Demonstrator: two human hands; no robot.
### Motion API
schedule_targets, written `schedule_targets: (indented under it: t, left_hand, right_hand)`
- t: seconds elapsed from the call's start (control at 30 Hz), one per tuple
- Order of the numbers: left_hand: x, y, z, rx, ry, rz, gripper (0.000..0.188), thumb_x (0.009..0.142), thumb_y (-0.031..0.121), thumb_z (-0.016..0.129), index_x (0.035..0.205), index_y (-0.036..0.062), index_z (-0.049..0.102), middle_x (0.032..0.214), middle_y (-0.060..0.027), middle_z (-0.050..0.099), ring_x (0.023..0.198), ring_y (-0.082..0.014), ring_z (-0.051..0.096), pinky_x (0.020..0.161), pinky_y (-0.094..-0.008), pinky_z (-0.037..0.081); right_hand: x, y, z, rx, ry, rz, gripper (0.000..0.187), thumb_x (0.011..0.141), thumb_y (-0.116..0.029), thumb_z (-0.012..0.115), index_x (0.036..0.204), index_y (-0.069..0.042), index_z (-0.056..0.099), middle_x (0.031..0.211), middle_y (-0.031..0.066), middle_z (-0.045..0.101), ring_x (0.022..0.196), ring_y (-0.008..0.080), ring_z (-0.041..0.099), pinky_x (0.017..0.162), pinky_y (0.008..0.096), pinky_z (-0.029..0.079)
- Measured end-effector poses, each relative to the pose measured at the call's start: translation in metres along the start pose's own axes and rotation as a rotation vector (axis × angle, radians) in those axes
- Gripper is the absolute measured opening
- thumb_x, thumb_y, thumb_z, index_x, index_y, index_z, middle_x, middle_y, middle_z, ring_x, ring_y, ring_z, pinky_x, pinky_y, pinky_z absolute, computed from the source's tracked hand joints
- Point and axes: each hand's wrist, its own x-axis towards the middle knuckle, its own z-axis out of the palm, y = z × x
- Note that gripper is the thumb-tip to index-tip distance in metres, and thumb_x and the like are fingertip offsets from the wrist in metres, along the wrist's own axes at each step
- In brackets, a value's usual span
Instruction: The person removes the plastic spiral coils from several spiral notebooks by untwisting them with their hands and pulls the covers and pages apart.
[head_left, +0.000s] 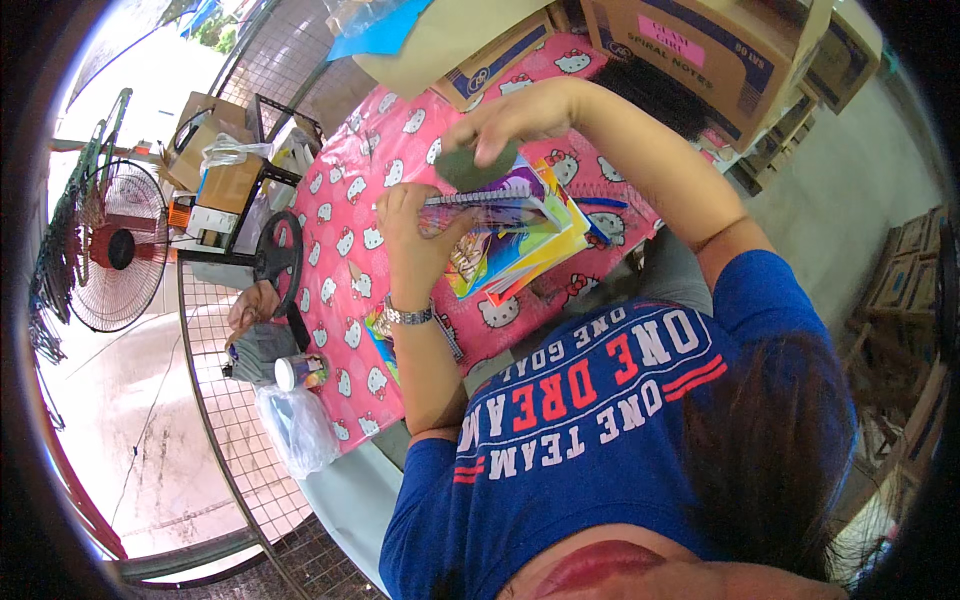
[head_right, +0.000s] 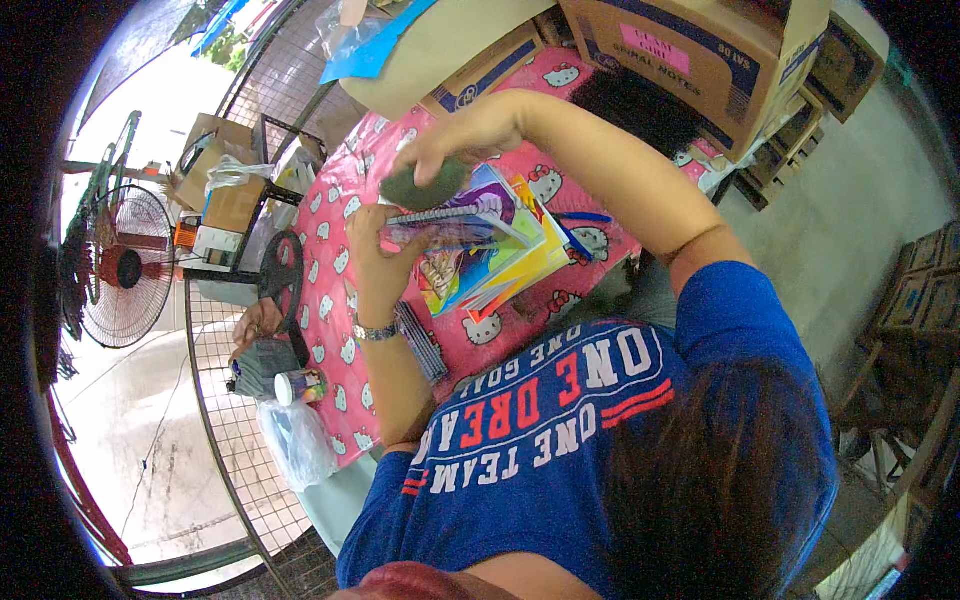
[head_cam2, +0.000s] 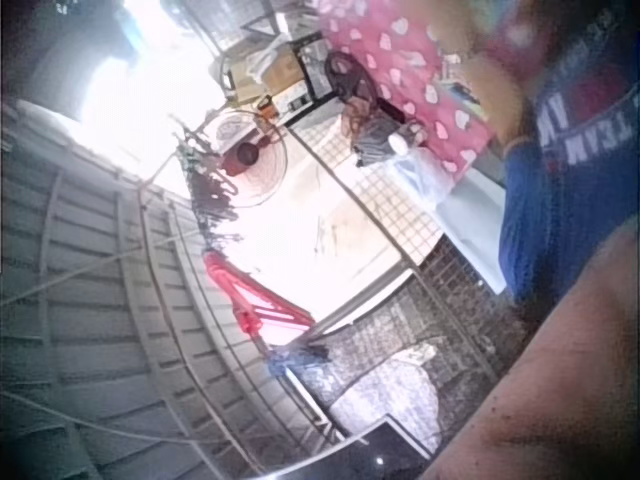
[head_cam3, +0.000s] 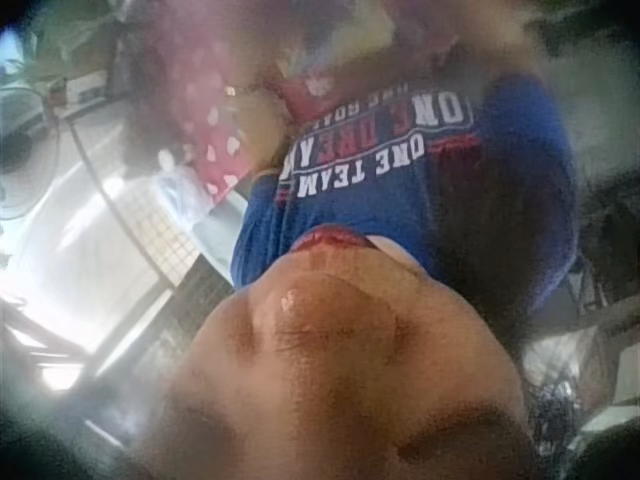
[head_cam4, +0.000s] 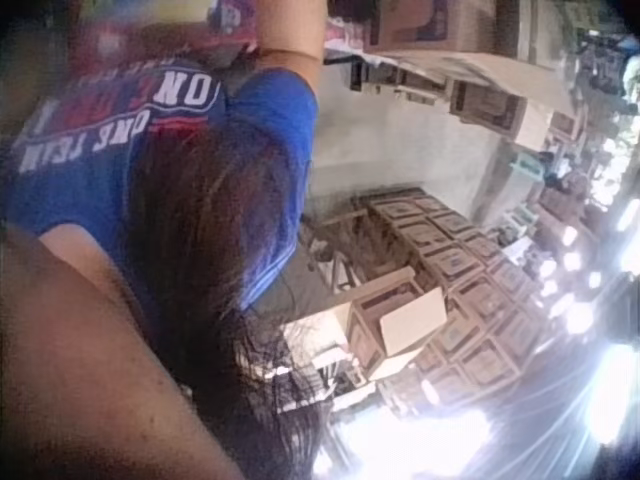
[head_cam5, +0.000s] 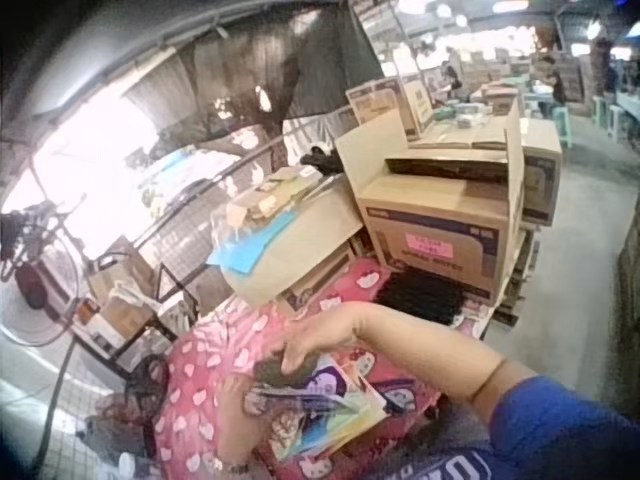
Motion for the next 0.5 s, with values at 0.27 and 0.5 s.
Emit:
schedule_targets:
  t: [0.27, 0.5]
  left_hand:
    - [0.004, 0.011, 0.006, -0.087, 0.104, 0.013, 0.042, 0.057, 0.02, 0.087, 0.084, 0.0066, 0.058, 0.082, -0.0064, 0.056, 0.085, -0.0278, 0.05, 0.076, -0.0373, 0.039]
    - [0.003, 0.006, 0.006, -0.06, 0.102, 0.01, 0.045, 0.055, 0.021, 0.088, 0.084, 0.0061, 0.057, 0.081, -0.0072, 0.056, 0.083, -0.028, 0.05, 0.075, -0.0378, 0.039]
  right_hand:
    - [0.001, 0.004, 0.009, -0.224, 0.086, -0.035, 0.055, 0.08, -0.038, 0.067, 0.12, -0.002, 0.055, 0.101, 0.0051, 0.06, 0.091, 0.0137, 0.053, 0.083, 0.0274, 0.042]
    - [-0.002, -0.002, 0.016, 0.151, 0.087, -0.098, 0.041, 0.083, -0.034, 0.065, 0.111, -0.005, 0.058, 0.096, 0.0007, 0.058, 0.087, 0.0099, 0.05, 0.073, 0.0268, 0.04]
